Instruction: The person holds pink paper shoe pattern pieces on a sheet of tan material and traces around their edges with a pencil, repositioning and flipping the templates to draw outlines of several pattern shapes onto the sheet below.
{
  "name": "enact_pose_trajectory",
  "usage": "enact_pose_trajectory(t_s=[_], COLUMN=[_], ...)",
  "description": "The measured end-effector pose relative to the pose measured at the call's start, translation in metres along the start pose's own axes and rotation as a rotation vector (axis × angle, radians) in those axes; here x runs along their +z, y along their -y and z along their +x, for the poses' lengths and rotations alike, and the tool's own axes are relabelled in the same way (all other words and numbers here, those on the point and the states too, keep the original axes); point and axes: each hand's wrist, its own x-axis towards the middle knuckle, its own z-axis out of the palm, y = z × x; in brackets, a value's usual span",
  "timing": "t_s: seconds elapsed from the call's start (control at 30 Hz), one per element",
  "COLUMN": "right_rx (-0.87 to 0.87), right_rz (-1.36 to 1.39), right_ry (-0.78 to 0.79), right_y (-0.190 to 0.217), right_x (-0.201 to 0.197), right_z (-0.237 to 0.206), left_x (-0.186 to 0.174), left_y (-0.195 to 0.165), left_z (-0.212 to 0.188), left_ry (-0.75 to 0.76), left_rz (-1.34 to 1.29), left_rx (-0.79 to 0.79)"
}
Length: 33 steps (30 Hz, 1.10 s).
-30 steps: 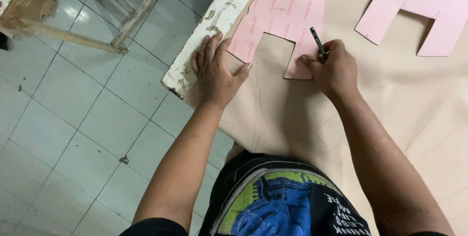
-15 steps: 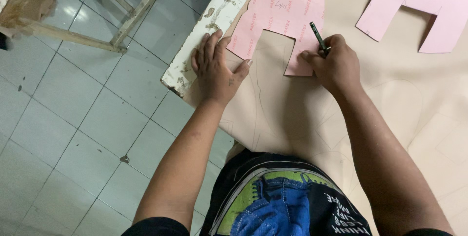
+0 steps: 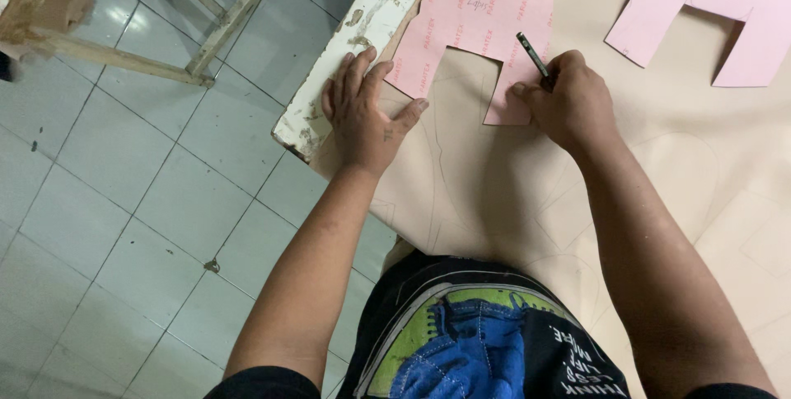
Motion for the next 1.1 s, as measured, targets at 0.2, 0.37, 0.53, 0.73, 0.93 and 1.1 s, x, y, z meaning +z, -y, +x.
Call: enact_pose_trajectory(t_s=[0.2,0.37,0.53,0.73,0.93,1.1], right_rx=[0.011,0.021,0.055,-0.087,-0.404,-0.274], right_rz=[0.01,-0.002,-0.028,0.066,0.039,-0.077], right_ry=[0.023,0.03,0.071,-0.095,-0.094,0.0], right_y=[0.001,0.006,0.015,0.011,0.023,0.032], right_x=[-0.002,-0.004,-0.012,-0.045,-0.055,-0.059], right_z=[0.003,0.002,0.003,0.03,0.046,0.046], left_x=[0.003,0.004,0.004,0.005,0.005,0.001], left_y=[0.003,0.003,0.001,-0.003,-0.003,-0.002], left_z=[-0.003,-0.003,0.0,-0.006,-0.009,-0.012], left_ry=[-0.06,-0.044,-0.017,-0.009,-0.024,-0.035], left_rz=[-0.017,0.003,0.022,0.007,0.003,-0.041], left_rx=[0.047,0.025,0.01,-0.009,0.002,0.025])
